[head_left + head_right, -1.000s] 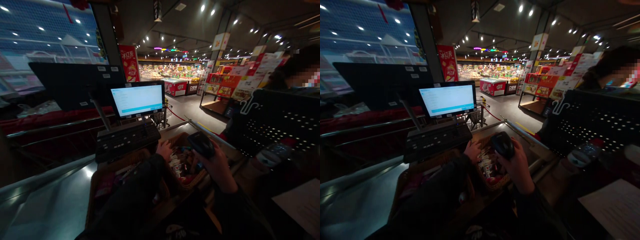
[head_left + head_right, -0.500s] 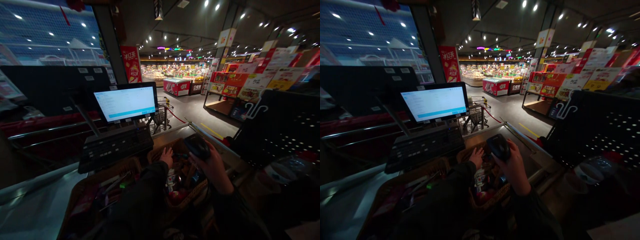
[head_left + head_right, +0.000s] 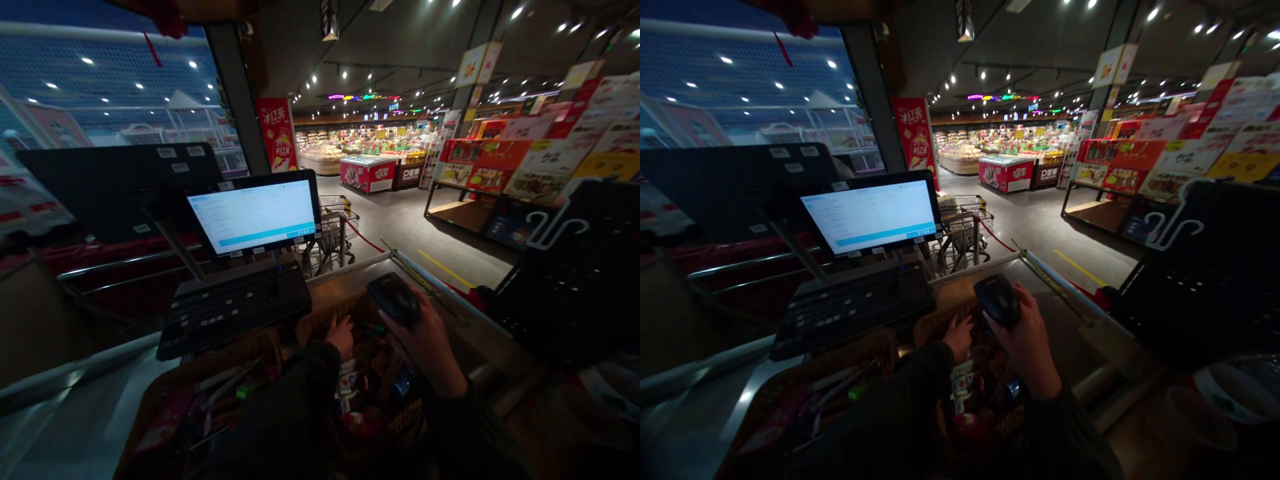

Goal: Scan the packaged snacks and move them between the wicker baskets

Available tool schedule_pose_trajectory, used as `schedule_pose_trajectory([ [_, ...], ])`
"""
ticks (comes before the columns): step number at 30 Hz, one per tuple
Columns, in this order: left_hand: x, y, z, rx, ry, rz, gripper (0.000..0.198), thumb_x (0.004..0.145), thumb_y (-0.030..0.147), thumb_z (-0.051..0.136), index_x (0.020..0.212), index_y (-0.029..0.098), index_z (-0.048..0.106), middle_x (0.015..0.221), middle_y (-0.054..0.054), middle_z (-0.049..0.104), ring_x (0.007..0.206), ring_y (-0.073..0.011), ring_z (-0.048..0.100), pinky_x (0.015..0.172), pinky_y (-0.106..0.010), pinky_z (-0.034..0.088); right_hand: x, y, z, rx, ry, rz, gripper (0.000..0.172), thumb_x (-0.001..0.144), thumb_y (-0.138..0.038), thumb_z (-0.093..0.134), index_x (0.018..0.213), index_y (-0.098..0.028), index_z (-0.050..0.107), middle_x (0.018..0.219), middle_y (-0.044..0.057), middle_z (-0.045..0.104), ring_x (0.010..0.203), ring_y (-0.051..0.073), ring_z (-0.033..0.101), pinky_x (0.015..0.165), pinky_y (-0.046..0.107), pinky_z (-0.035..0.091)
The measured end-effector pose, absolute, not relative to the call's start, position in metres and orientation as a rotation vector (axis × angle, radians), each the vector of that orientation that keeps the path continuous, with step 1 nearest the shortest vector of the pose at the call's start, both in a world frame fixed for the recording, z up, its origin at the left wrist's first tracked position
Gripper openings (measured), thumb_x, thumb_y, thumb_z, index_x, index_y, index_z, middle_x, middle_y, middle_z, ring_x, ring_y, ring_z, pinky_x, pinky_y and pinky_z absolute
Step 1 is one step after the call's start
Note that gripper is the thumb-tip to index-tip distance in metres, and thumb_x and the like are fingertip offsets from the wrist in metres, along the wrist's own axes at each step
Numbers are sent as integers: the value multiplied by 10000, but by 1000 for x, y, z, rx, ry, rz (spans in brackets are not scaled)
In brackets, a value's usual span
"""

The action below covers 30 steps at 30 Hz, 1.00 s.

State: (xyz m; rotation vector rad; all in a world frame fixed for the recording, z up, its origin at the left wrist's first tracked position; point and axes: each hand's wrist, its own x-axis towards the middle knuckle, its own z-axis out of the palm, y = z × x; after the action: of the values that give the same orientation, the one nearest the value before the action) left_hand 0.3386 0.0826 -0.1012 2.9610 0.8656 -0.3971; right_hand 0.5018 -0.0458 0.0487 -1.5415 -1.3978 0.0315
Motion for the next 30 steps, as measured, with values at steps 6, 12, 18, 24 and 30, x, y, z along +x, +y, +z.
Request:
schedule_pose_trajectory([
  [6, 342, 77, -77, 2970, 840, -215, 381, 733, 314, 719, 1083, 167, 751, 1418, -160, 581, 1455, -344, 357, 1211, -640, 165, 505, -50, 52, -1540, -1399, 18, 398, 819, -452, 677, 1113, -185, 706, 1245, 170, 675, 1197, 345, 621, 1039, 517, 487],
  [12, 320, 78, -6, 2936, 990, 19, 255, 736, 283, 712, 958, 165, 754, 1484, -139, 527, 1487, -367, 295, 1189, -706, 116, 507, -62, 59, -1573, -1388, 1, 401, 809, -481, 677, 1052, -167, 727, 1202, 191, 684, 1176, 364, 635, 1013, 529, 501],
  [18, 273, 73, 64, 2863, 1149, 364, 201, 686, 236, 804, 867, 201, 724, 1456, -107, 561, 1476, -354, 334, 1195, -686, 133, 492, -70, 72, -1491, -1435, -61, 410, 818, -465, 670, 1093, -167, 723, 1220, 180, 684, 1184, 361, 628, 1030, 533, 489],
  [24, 219, 62, 110, 2851, 1244, 907, 189, 733, 234, 759, 911, 221, 698, 1440, -79, 575, 1483, -331, 326, 1228, -640, 88, 466, -78, 80, -1400, -1519, -61, 336, 831, -420, 681, 1069, -187, 730, 1207, 155, 682, 1179, 337, 626, 1049, 518, 484],
  [30, 174, 51, 147, 2826, 1374, 1235, 171, 777, 246, 718, 946, 228, 701, 1436, -69, 570, 1491, -325, 306, 1236, -621, 97, 422, -87, 94, -1278, -1638, -41, 330, 849, -356, 686, 1151, -225, 706, 1309, 133, 627, 1274, 327, 560, 1087, 509, 463],
])
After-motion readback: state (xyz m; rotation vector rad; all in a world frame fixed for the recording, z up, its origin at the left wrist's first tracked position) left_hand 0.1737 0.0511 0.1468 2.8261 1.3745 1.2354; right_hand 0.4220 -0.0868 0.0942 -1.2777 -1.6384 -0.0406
